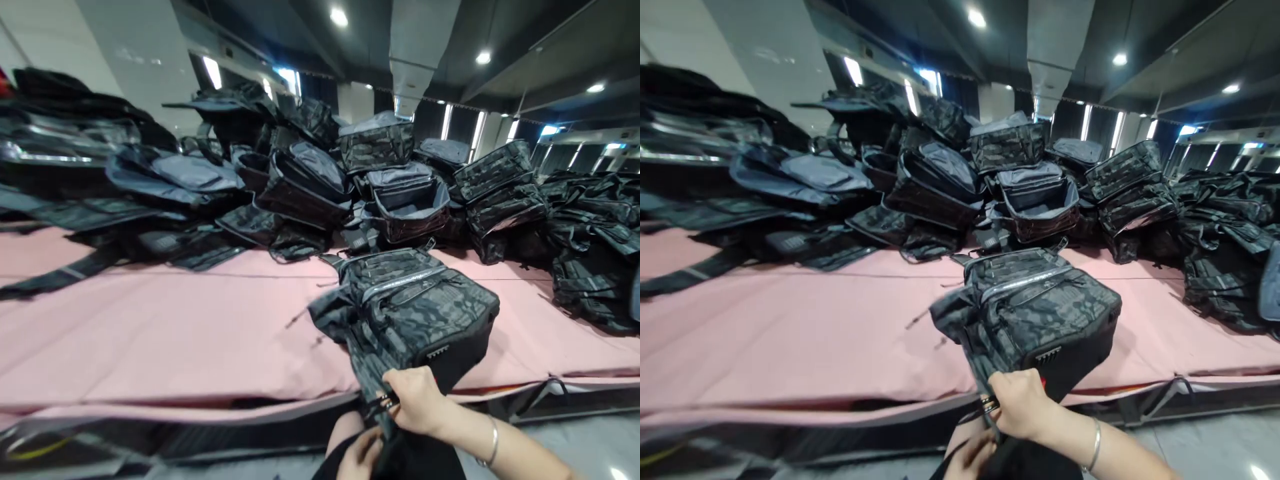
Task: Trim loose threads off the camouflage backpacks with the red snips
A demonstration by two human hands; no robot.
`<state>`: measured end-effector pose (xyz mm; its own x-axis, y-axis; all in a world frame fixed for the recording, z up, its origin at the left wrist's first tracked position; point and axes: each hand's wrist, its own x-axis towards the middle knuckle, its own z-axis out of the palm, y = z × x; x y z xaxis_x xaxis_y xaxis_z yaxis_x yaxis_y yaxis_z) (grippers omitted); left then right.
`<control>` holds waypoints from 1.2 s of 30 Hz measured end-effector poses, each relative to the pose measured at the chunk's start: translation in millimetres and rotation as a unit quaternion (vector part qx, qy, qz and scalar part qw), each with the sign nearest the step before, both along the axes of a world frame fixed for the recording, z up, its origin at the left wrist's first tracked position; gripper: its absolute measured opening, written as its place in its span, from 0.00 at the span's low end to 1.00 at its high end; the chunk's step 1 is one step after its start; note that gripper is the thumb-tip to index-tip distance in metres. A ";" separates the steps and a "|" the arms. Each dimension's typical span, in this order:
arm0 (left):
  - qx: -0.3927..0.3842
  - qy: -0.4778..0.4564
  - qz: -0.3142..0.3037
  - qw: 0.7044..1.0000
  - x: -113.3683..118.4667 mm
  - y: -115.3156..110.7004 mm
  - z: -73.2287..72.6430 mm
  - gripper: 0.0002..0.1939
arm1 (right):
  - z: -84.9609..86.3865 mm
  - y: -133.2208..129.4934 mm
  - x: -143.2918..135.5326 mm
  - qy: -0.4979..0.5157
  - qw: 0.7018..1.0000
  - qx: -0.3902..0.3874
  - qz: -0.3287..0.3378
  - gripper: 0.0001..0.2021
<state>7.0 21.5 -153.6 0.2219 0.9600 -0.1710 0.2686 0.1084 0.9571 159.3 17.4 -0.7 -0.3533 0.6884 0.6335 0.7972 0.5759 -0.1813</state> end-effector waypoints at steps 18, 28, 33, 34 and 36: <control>0.398 0.109 0.139 0.900 25.4 55.6 94.1 0.14 | -71.4 -65.6 42.1 0.097 0.965 -0.241 -0.020 0.19; 0.428 0.167 0.098 0.883 35.5 83.2 87.2 0.11 | -3.4 -57.0 39.3 0.081 0.951 -0.276 -0.116 0.17; 0.440 0.142 0.083 0.883 31.1 73.9 84.3 0.11 | 11.2 -33.1 47.4 0.034 0.968 -0.214 -0.126 0.11; 0.439 0.135 0.085 0.884 30.1 72.1 82.4 0.11 | 11.1 -26.6 48.5 0.016 0.974 -0.191 -0.123 0.11; 0.438 0.123 0.087 0.886 28.2 69.3 79.0 0.11 | 10.9 -13.6 48.8 -0.021 0.981 -0.153 -0.119 0.11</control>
